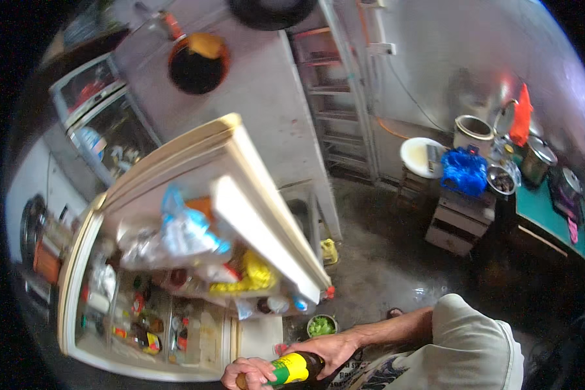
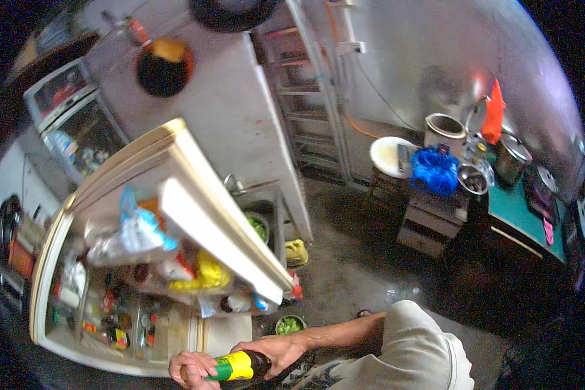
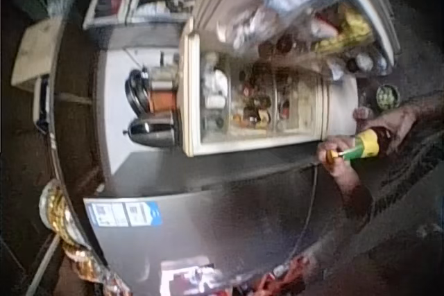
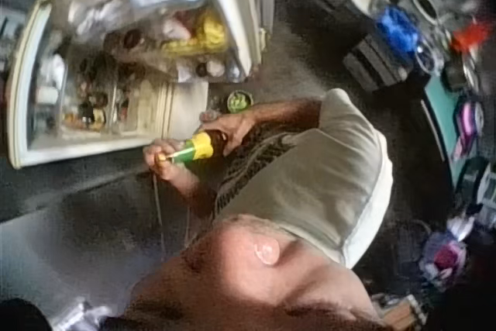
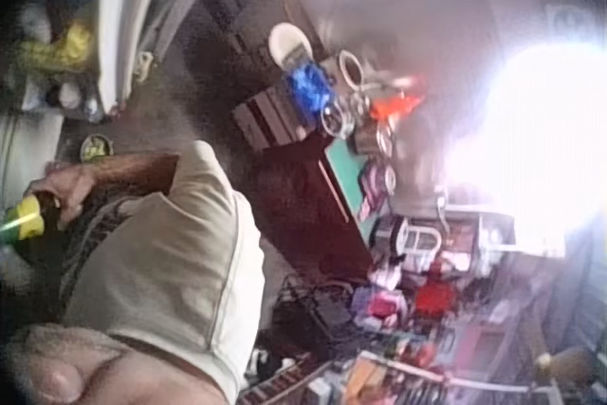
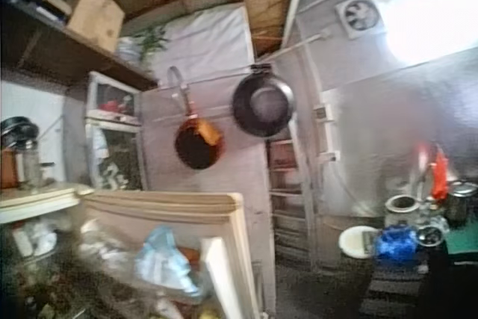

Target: Washing green leafy vegetables and adding seasoning liquids into a cooking pot.

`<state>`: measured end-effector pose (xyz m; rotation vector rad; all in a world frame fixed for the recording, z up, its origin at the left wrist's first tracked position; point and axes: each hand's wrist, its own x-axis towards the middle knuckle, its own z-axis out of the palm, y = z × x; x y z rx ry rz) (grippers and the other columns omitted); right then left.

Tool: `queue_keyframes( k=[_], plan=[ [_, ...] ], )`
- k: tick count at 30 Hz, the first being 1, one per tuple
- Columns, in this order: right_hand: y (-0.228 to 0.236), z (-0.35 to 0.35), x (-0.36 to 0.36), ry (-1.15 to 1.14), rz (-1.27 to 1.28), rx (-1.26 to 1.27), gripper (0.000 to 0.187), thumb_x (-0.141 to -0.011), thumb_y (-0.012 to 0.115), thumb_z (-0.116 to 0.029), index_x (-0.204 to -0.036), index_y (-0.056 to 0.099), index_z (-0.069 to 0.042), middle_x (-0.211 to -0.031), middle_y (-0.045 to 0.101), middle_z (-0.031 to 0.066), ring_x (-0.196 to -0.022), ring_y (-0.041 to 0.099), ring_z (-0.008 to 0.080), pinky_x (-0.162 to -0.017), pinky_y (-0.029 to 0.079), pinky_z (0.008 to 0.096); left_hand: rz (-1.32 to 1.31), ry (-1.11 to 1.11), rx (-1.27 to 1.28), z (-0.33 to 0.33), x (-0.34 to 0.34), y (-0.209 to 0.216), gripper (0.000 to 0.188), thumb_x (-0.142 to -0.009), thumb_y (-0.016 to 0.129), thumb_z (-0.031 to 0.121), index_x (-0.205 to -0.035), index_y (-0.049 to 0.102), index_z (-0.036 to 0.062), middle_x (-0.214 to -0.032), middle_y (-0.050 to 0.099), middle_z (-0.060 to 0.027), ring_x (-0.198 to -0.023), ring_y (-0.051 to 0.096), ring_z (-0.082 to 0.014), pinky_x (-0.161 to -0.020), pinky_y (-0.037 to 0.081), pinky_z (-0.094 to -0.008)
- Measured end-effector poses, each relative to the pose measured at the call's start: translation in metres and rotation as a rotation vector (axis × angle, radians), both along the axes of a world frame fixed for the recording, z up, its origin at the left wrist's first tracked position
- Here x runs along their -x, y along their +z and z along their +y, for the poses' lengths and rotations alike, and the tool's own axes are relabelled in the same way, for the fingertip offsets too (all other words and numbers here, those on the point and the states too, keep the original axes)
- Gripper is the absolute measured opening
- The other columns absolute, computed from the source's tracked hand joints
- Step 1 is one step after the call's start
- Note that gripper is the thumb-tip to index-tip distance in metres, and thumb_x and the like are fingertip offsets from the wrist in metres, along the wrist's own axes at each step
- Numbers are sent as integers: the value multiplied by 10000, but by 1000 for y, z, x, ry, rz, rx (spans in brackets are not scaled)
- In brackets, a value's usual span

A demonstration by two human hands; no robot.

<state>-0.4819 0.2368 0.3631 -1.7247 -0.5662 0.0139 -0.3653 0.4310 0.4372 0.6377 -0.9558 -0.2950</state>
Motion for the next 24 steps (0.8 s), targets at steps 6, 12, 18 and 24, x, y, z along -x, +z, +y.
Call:
queue_keyframes(
  k=[6,12,18,24],
  plan=[
    [-14,-110,70,-216,12,-106,827,-720,803,-141,-1426,381,-61,-1185,627,181,-1074,634,309,-923,509,422,-192,11,-208,-154,63,8,137,-940,592,118,-993,573,-7,-654,491,-48,-535,520,-178,-528,470,-309],
    [-26,-248,153,-553,20,-77,829,-725,811,-189,-1421,377,-65,-1175,616,204,-1096,629,378,-920,507,448,-186,60,-440,-302,113,-2,198,-963,601,151,-1064,598,-20,-654,534,-62,-574,559,-184,-618,521,-330],
    [-30,-346,216,-891,43,-50,816,-756,800,-256,-1430,387,-54,-1202,601,222,-1153,591,397,-973,489,454,18,87,-578,-484,167,-12,123,-988,574,167,-962,571,47,-611,459,12,-551,545,-125,-789,565,-407],
    [-31,-432,252,-1349,180,134,795,-745,806,-280,-1402,421,-53,-1200,596,211,-1135,581,397,-966,487,483,20,-91,-744,-625,197,-22,101,-985,615,114,-952,594,21,-643,519,-7,-590,585,-130,-763,563,-360]
  ],
)
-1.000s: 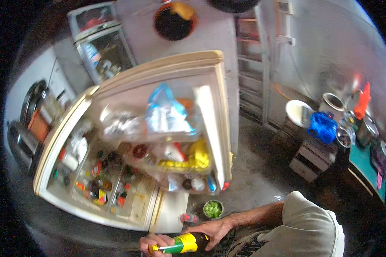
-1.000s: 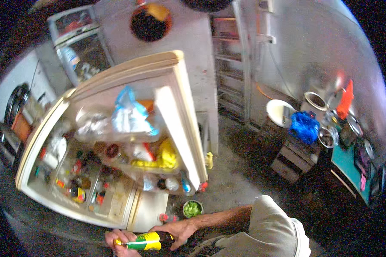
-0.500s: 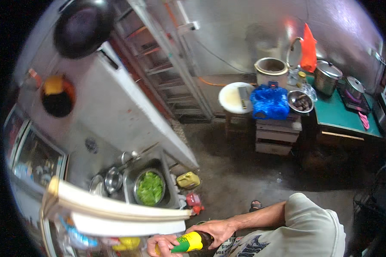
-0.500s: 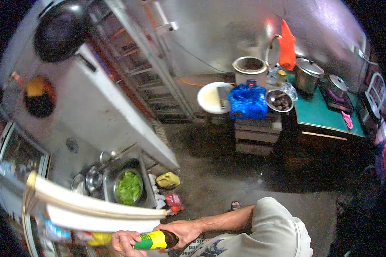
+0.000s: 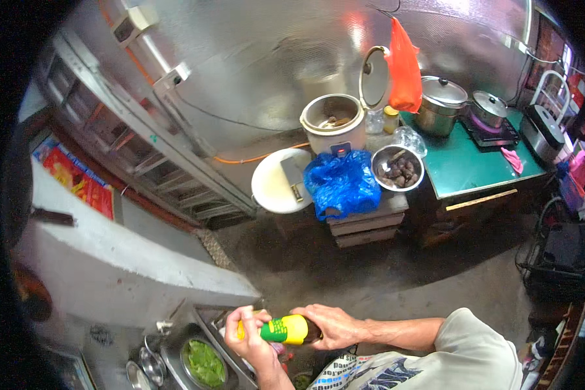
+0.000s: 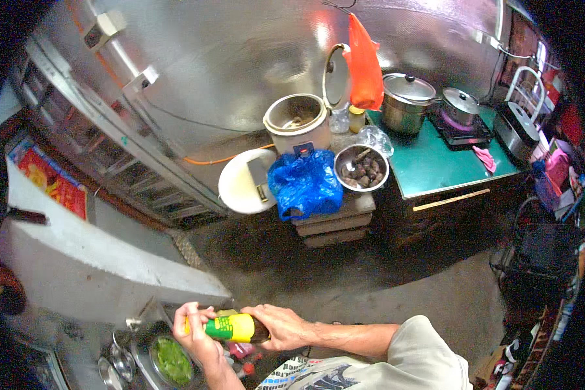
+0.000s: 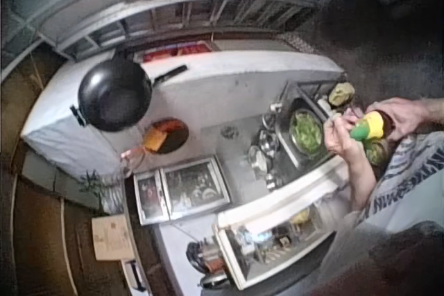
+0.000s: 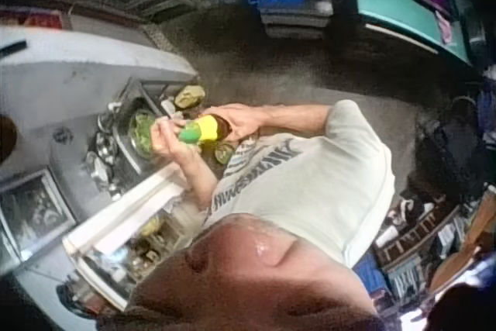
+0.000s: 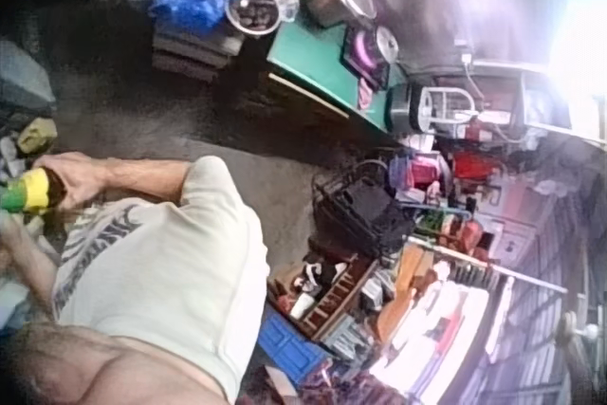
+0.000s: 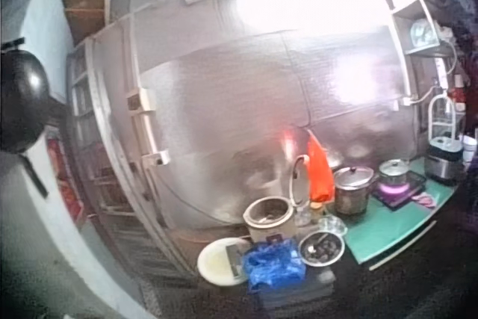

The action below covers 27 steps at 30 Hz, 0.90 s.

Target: Washing green leafy vegetables and adding seasoning liquids into a cooking pot.

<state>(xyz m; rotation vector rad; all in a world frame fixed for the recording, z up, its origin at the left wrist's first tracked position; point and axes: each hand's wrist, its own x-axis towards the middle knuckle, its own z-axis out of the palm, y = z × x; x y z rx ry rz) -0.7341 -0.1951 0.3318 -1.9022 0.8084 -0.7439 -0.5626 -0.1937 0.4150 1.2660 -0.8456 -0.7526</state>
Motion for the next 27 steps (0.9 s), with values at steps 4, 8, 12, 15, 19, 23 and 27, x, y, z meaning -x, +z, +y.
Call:
queue_keyframes(
  k=[4,8,12,15,19,23,27],
  plan=[
    [-12,-54,23,-193,27,-25,798,-722,798,-222,-1416,426,-93,-1261,591,195,-1198,575,381,-1007,491,456,42,-546,56,-86,-4,-15,506,-903,750,406,-1163,567,12,-943,651,-100,-873,667,-218,-850,549,-371],
    [-6,-97,44,-329,-56,-225,814,-720,829,-219,-1419,432,-94,-1282,596,179,-1199,598,327,-995,504,420,-40,-1042,49,-173,-9,-13,519,-938,641,204,-1375,500,-37,-1349,581,-174,-1255,552,-254,-1099,403,-381],
    [6,-123,57,-538,49,-193,794,-736,857,-241,-1403,455,-83,-1262,618,168,-1169,627,310,-1008,498,401,-99,-1315,-154,-247,-2,-4,427,-903,602,-89,-1318,591,9,-1338,594,-123,-1230,587,-204,-1060,473,-340],
    [14,-137,63,-647,-22,-357,846,-714,873,-171,-1421,424,-50,-1264,597,166,-1151,614,238,-979,506,372,-140,-1364,-144,-296,20,-12,402,-884,716,-14,-1269,600,4,-1212,680,-111,-1120,654,-186,-1005,516,-345],
    [8,-158,80,-715,14,-301,849,-715,875,-147,-1421,415,-42,-1256,598,148,-1157,603,216,-991,498,374,29,-1425,-182,-347,49,-21,416,-897,755,110,-1261,593,-10,-1274,635,-112,-1154,614,-183,-1029,483,-340],
    [1,-181,113,-836,-20,-321,872,-696,890,-175,-1405,406,-22,-1231,616,133,-1136,609,204,-1004,485,366,29,-1294,-124,-390,73,-39,436,-856,791,73,-1249,604,48,-1341,563,-77,-1212,564,-208,-986,498,-340],
    [11,-213,156,-968,26,-269,857,-682,870,-181,-1391,418,-18,-1208,633,131,-1116,619,196,-988,491,349,-6,-1175,-234,-399,78,-59,399,-828,815,80,-1185,640,45,-1131,567,-18,-1014,568,-123,-893,501,-277]
  ],
)
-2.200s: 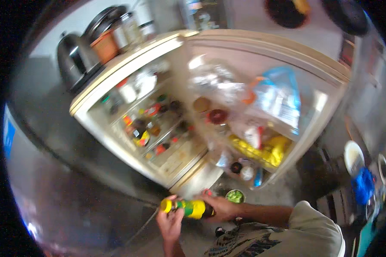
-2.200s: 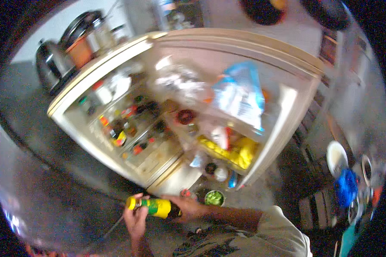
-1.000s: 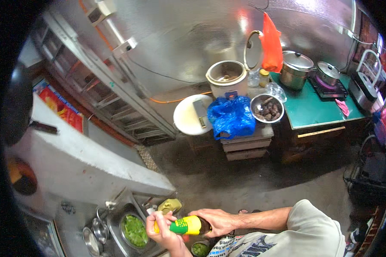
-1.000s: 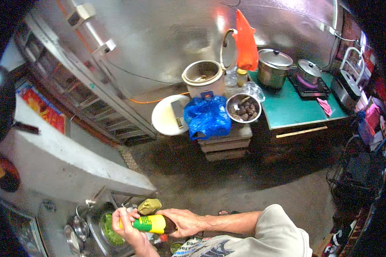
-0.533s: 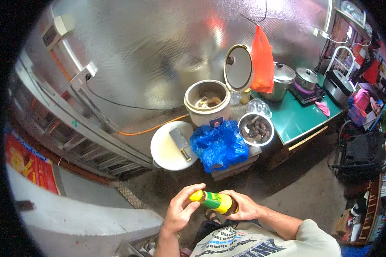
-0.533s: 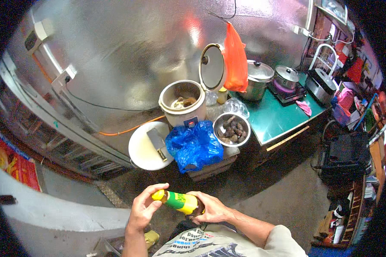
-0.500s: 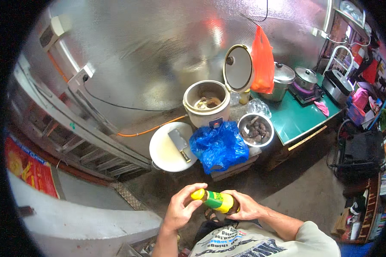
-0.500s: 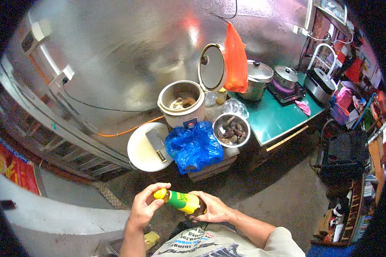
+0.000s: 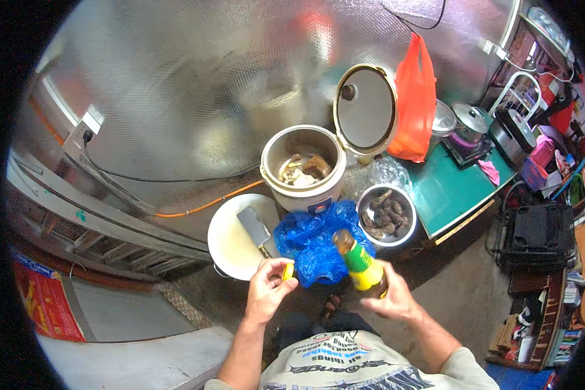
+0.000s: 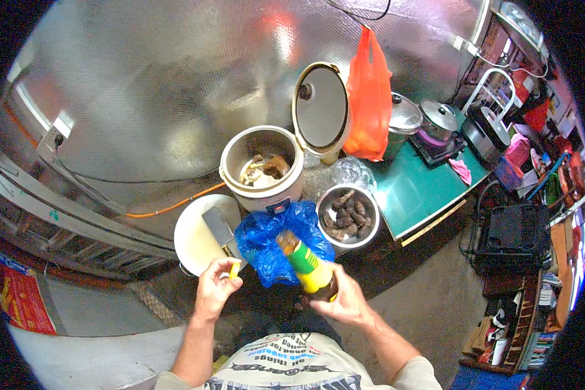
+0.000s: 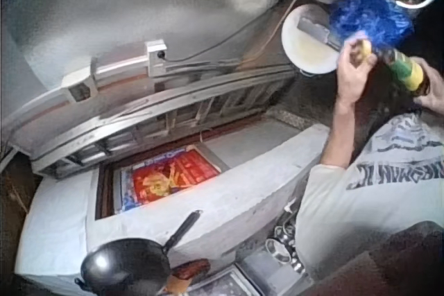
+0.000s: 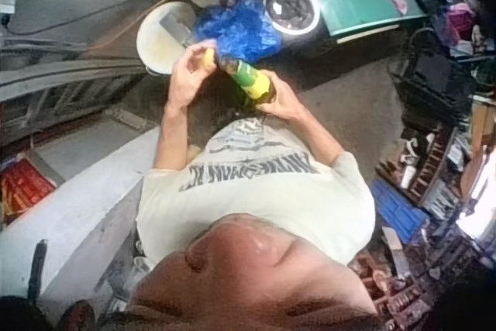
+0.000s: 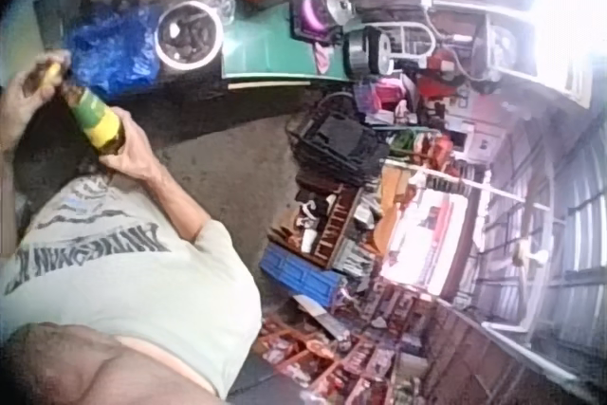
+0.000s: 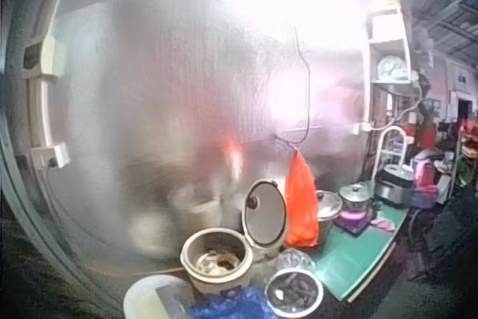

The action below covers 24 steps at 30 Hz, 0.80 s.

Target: Washing green leafy vegetables and adding seasoning liquids into a cooking pot.

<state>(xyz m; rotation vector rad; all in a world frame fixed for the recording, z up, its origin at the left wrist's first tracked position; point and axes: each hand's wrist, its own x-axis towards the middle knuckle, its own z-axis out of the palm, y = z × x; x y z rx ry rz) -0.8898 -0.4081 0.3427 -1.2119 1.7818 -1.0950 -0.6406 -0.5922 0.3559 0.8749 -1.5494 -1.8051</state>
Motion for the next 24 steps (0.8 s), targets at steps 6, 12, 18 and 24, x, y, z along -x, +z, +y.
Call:
queue_keyframes(
  k=[6,12,18,24],
  plan=[
    [25,-53,57,-125,187,-50,854,-666,866,-230,-1360,421,-8,-1195,651,211,-1126,654,331,-989,505,403,-2,-65,-250,-3,10,-45,373,-837,799,31,-1181,655,43,-957,596,31,-826,541,-49,-781,476,-199],
    [70,-106,71,-179,427,-245,825,-684,827,-225,-1363,416,-1,-1181,647,255,-1144,633,392,-990,497,435,-23,-257,-145,-46,31,-76,382,-819,827,73,-1164,666,47,-990,537,28,-829,486,-40,-746,442,-192],
    [89,-145,59,-218,505,-486,828,-673,789,-211,-1385,423,-2,-1188,645,262,-1147,629,399,-991,494,442,-47,-380,-67,-104,36,-82,403,-797,846,76,-1152,658,45,-1015,553,19,-855,519,-42,-771,465,-205],
    [95,-174,46,-233,545,-580,823,-661,805,-218,-1366,436,-5,-1159,650,260,-1115,636,405,-965,501,452,35,-390,-220,-141,31,-100,388,-790,871,171,-1115,689,60,-986,535,13,-821,486,-63,-750,450,-214]
  ],
)
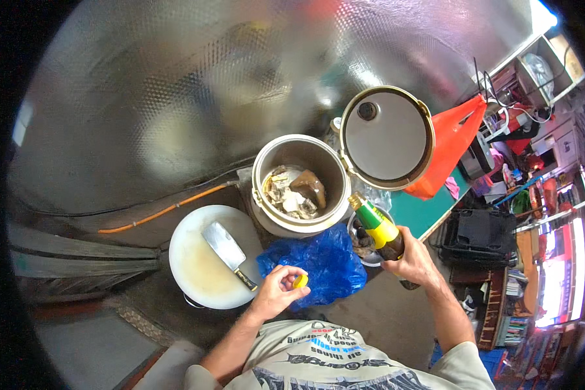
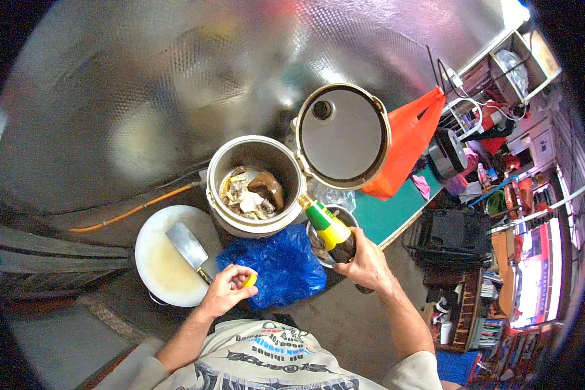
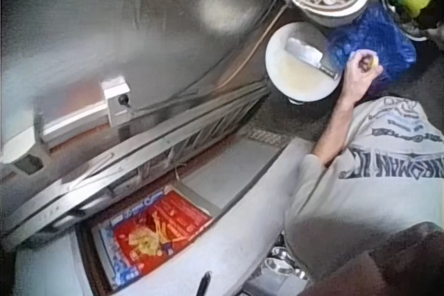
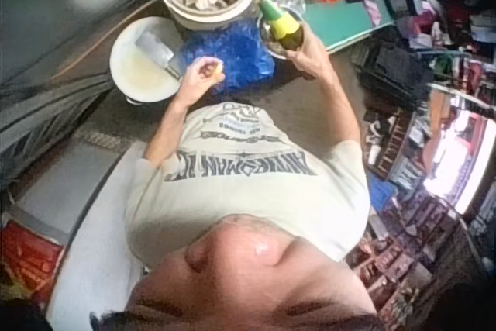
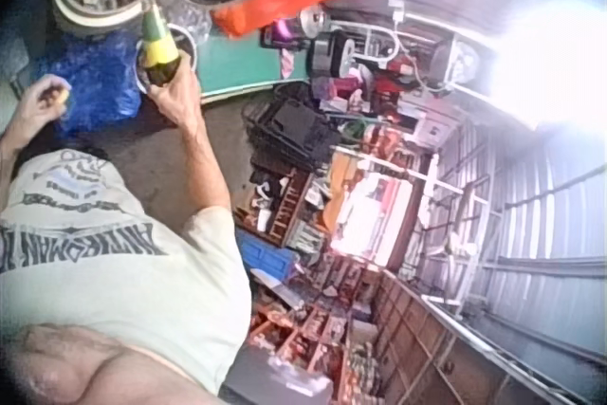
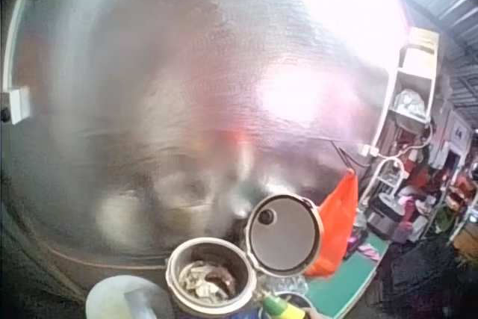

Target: Washing green leafy vegetables and adding seasoning liquids into a cooking pot.

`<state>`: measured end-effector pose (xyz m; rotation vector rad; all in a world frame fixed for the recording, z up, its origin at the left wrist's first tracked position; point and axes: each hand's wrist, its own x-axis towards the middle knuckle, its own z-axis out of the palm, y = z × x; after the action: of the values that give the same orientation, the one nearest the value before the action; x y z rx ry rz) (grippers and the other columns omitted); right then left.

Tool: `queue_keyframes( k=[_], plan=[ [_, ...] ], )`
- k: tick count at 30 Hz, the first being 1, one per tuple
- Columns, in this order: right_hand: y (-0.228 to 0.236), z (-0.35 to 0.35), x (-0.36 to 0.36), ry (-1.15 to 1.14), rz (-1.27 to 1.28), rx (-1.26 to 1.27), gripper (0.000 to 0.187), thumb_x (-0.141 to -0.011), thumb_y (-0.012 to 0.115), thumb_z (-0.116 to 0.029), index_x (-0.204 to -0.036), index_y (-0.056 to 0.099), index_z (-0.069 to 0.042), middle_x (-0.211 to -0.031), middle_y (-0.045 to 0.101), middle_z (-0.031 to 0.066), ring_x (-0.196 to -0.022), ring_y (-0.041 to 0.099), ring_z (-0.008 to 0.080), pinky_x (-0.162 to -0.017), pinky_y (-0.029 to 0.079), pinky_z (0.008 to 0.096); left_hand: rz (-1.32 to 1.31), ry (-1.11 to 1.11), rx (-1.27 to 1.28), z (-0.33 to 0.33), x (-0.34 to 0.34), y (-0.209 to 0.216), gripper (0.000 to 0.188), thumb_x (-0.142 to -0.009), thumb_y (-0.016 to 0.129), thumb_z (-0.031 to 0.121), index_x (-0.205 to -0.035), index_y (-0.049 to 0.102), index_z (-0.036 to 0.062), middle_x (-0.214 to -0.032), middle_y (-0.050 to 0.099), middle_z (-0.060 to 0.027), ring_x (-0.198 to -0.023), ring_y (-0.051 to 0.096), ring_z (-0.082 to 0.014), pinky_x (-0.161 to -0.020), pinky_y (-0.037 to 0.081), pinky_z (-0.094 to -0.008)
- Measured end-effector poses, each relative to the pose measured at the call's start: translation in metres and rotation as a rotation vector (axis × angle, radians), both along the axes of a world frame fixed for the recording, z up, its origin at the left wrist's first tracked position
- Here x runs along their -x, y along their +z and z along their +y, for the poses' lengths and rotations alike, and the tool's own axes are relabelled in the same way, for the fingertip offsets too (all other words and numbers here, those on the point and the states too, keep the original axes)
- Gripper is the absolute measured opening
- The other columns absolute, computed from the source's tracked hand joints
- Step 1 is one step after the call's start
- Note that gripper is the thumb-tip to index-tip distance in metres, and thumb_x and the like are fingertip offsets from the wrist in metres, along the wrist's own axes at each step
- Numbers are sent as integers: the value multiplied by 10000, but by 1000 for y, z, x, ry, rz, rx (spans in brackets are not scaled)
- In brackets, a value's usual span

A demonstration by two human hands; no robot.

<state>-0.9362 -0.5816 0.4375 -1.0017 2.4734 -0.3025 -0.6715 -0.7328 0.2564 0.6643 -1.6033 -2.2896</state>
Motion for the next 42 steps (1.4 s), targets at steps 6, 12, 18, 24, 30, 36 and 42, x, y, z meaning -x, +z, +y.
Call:
queue_keyframes(
  k=[6,12,18,24,30,36,42],
  plan=[
    [7,-24,-6,-32,23,-109,796,-657,816,-220,-1334,457,-5,-1112,663,253,-1080,647,412,-942,513,456,-13,-74,51,-18,3,-12,402,-788,860,132,-1129,667,40,-976,515,20,-817,508,-47,-743,461,-213],
    [9,-37,-7,-29,35,-142,796,-658,815,-225,-1335,456,-10,-1100,661,265,-1061,651,423,-930,518,459,24,-71,33,-27,4,-17,397,-789,861,129,-1122,667,35,-976,525,20,-811,505,-49,-737,456,-218],
    [10,-45,-6,-4,51,-167,783,-662,812,-234,-1324,461,-8,-1104,660,266,-1064,649,424,-930,516,463,18,-70,9,-33,2,-18,381,-792,856,100,-1116,665,36,-979,524,25,-807,495,-43,-743,455,-210],
    [11,-50,-7,19,96,-167,796,-654,819,-212,-1328,460,14,-1057,667,266,-1022,668,409,-899,524,450,11,-62,10,-38,-1,-17,383,-795,848,64,-1127,659,37,-981,521,32,-807,493,-34,-748,456,-195],
    [12,-55,-7,33,100,-215,801,-654,819,-236,-1325,457,12,-1138,648,269,-1081,643,416,-942,518,465,21,-63,-24,-38,-3,-20,384,-799,846,69,-1129,654,32,-979,536,32,-795,498,-30,-738,461,-194],
    [7,-53,-1,60,139,-207,797,-643,816,-205,-1320,465,25,-1075,664,271,-1034,664,409,-905,528,463,10,-58,-6,-38,-4,-25,379,-799,842,60,-1124,651,30,-979,550,31,-792,505,-29,-736,462,-195],
    [7,-55,2,81,169,-201,820,-628,816,-181,-1337,466,36,-1027,677,271,-985,685,399,-873,536,460,4,-61,9,-38,-2,-30,372,-798,840,53,-1118,650,28,-976,552,32,-791,504,-27,-734,460,-197]
  ],
)
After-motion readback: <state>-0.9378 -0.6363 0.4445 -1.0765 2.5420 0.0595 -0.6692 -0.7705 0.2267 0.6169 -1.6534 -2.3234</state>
